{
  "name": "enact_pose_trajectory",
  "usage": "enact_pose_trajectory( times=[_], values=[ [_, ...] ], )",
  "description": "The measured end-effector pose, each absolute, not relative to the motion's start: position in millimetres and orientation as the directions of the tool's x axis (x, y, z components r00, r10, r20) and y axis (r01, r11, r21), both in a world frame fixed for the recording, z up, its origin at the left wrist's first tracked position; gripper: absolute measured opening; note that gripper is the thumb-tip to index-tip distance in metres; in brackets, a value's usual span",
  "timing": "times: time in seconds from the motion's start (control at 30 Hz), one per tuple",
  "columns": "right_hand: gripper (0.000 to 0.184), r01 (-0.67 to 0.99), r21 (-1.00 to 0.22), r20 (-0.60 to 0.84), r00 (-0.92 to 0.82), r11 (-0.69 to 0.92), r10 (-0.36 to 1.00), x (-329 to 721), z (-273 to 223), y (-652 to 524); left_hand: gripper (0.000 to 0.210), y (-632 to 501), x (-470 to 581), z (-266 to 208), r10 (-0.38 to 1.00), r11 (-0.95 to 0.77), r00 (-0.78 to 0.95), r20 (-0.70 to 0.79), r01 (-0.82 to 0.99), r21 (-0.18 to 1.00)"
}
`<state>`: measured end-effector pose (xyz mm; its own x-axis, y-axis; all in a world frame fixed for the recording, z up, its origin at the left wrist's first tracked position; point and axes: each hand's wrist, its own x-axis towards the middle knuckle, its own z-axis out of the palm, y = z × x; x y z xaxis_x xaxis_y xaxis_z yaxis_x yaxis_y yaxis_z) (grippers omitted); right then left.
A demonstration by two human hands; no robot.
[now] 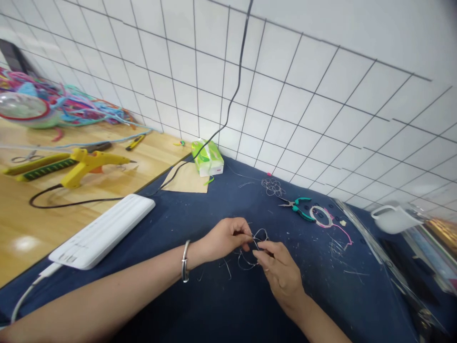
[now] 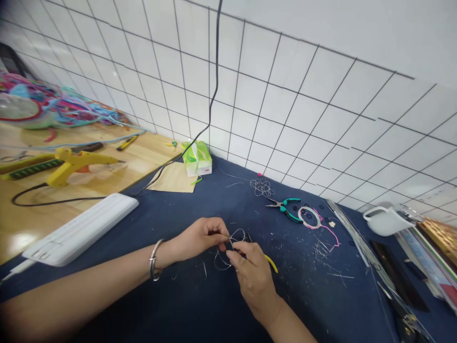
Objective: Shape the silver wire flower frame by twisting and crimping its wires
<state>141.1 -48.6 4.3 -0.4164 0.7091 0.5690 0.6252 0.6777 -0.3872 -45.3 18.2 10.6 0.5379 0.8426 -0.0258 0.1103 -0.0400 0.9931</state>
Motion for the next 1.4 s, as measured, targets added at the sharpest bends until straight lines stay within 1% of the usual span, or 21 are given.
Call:
enact_pose_trajectory(
  times=[0.1,0.23,0.37,0.53,0.73,0.8,0.87,0.97,1.07,1.2,1.3,1.4],
  values=[
    [0.032,0.600,-0.370,0.595,-0.434,0.710,0.677,141.8,6.9,-52.6,0.006,14.3,-41.8,10.9,0.837,-0.037,0.547,-0.007,0.069,0.997],
    [0.031,0.618,-0.296,0.614,-0.461,0.728,0.640,143.9,4.9,-55.2,0.004,10.7,-38.6,10.7,0.833,-0.023,0.553,0.007,0.022,0.999],
    [0.030,0.646,-0.240,0.590,-0.496,0.725,0.637,144.8,3.9,-57.5,0.005,8.7,-37.3,10.8,0.836,-0.053,0.547,0.042,0.005,0.999],
    [0.029,0.669,-0.206,0.591,-0.496,0.714,0.636,143.9,8.6,-58.5,0.004,6.3,-37.7,15.0,0.847,-0.112,0.528,0.069,0.050,0.992],
    [0.027,0.661,-0.169,0.579,-0.533,0.731,0.617,143.9,12.1,-58.4,0.006,3.1,-40.4,20.7,0.871,-0.265,0.469,0.147,0.198,0.944],
    [0.028,0.666,-0.161,0.556,-0.548,0.729,0.624,144.3,13.6,-58.9,0.006,2.7,-40.7,20.8,0.873,-0.285,0.461,0.162,0.213,0.935],
    [0.029,0.671,-0.151,0.535,-0.562,0.726,0.631,145.4,14.7,-59.0,0.005,3.0,-40.2,20.2,0.872,-0.250,0.468,0.145,0.169,0.953],
    [0.029,0.664,-0.127,0.526,-0.585,0.737,0.617,148.1,14.9,-58.0,0.003,4.2,-38.5,18.9,0.863,-0.143,0.496,0.100,0.049,0.989],
    [0.031,0.652,-0.098,0.514,-0.614,0.752,0.599,151.0,14.3,-56.8,0.003,5.3,-37.2,18.3,0.843,-0.052,0.533,0.073,-0.053,0.997],
    [0.034,0.643,-0.089,0.491,-0.636,0.760,0.595,153.3,13.6,-57.6,0.004,5.8,-36.6,17.1,0.831,0.014,0.554,0.045,-0.101,0.995],
    [0.036,0.642,-0.112,0.490,-0.629,0.759,0.604,153.3,11.7,-58.4,0.005,6.2,-35.7,14.1,0.835,0.022,0.549,0.043,-0.111,0.994],
    [0.034,0.640,-0.197,0.534,-0.565,0.743,0.629,151.3,9.8,-58.0,0.005,6.3,-34.0,10.7,0.843,0.024,0.536,0.041,-0.114,0.993]
  ],
)
